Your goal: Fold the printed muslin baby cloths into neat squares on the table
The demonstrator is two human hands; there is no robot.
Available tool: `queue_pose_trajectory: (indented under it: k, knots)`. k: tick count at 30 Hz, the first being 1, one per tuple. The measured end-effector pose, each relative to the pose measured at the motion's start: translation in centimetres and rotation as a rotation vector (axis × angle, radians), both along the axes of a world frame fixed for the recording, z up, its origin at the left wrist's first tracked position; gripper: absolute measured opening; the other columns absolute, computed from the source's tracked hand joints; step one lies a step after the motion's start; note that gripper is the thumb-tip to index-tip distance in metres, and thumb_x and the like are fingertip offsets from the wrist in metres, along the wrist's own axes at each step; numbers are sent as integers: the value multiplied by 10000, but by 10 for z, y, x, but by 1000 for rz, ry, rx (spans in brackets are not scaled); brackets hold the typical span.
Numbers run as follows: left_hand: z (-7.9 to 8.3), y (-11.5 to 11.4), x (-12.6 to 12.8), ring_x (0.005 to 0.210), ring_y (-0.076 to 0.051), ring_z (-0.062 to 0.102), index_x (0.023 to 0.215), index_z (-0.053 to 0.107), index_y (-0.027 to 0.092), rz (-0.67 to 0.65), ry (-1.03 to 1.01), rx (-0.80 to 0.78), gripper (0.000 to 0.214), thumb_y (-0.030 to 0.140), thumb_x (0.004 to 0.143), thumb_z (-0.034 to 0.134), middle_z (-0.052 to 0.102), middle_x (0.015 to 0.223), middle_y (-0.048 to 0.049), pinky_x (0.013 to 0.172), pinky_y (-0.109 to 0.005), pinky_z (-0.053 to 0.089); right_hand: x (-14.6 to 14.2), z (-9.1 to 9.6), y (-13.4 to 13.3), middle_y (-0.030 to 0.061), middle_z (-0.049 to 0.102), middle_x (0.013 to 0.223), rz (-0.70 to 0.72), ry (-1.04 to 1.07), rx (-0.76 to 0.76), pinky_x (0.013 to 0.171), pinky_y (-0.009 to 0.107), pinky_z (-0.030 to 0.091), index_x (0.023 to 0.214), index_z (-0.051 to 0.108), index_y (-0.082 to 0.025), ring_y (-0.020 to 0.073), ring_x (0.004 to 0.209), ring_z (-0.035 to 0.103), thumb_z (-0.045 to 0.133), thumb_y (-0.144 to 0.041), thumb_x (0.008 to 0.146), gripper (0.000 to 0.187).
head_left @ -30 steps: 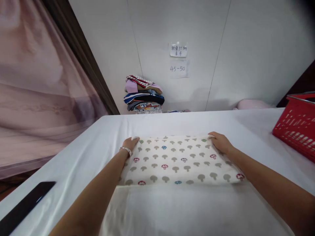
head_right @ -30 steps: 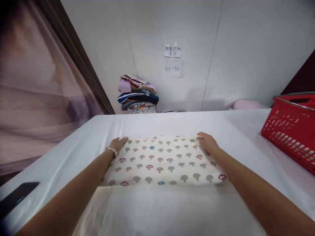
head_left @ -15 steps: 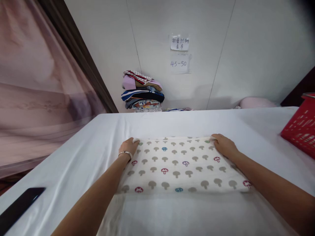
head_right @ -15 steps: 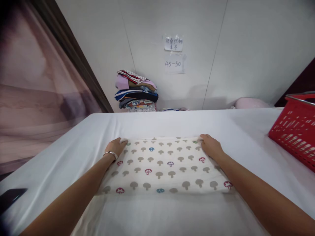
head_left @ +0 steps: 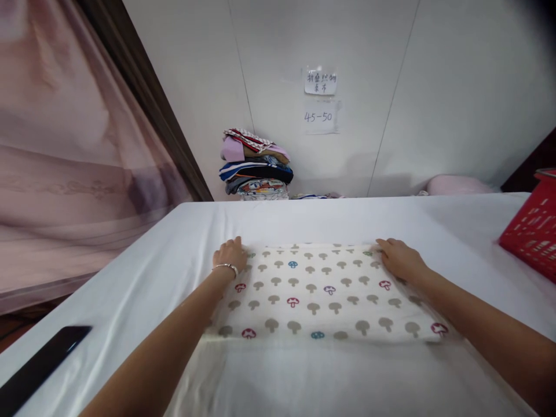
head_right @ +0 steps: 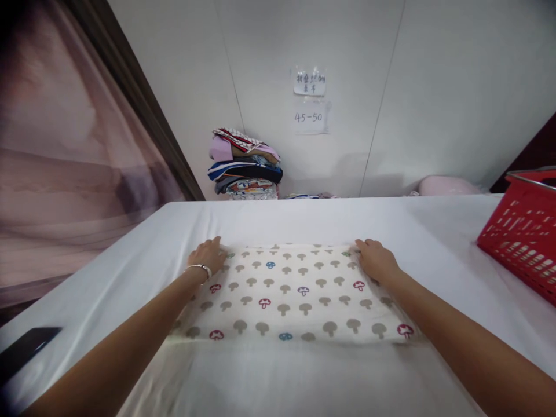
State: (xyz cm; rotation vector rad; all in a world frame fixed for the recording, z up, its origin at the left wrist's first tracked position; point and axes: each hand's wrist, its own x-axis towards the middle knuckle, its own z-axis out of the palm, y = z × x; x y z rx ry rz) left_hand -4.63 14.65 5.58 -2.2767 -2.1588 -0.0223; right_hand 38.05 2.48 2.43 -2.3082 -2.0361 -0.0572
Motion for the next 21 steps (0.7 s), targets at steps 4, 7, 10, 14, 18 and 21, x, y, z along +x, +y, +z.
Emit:
queue_pose_trajectory:
  k: [4, 7, 10, 14, 18, 21]
  knots:
    - [0, -3, 43, 1153, -215, 448, 1197, 494, 201, -431, -97, 50, 354, 288, 860, 426, 520, 1246, -82, 969, -347, 332, -26, 10, 15, 123, 575, 1138, 275, 30, -27, 842, 353, 375, 1189, 520, -167, 248, 1027, 515, 380, -176, 810, 404]
    - [-9, -5, 77, 1084, -202, 499, 1134, 556, 185, -645, -128, -41, 316, 303, 867, 433, 580, 1152, -74, 954, -329, 351, -40, 15, 29, 116, 582, 1119, 342, 67, -109, 848, 345, 379, 1160, 541, -173, 242, 1025, 520, 356, -234, 854, 362]
    - [-19, -3, 95, 1043, -223, 515, 1119, 571, 180, -680, -136, -75, 330, 335, 853, 455, 587, 1108, -86, 898, -342, 392, -42, 16, 36, 118, 565, 1122, 348, 115, -121, 843, 329, 386, 1157, 538, -173, 242, 1052, 494, 365, -291, 872, 354]
    - [-24, 2, 97, 1000, -223, 524, 1041, 613, 203, -679, -176, -64, 292, 355, 815, 507, 598, 1027, -71, 872, -339, 404, -36, 13, 35, 102, 577, 1010, 355, 123, -71, 808, 312, 393, 1042, 585, -187, 228, 996, 501, 381, -328, 879, 297]
    - [-24, 7, 96, 956, -204, 535, 914, 634, 198, -666, -244, -60, 201, 316, 768, 562, 603, 947, -53, 851, -310, 411, -36, 11, 32, 90, 575, 955, 318, 114, -37, 753, 293, 393, 931, 590, -190, 218, 945, 508, 401, -344, 878, 250]
    - [-24, 9, 99, 929, -181, 540, 885, 613, 198, -614, -312, -47, 167, 307, 788, 532, 587, 958, -43, 817, -285, 420, -38, 10, 31, 77, 575, 932, 325, 117, 2, 723, 279, 387, 861, 570, -193, 202, 914, 512, 406, -338, 879, 220]
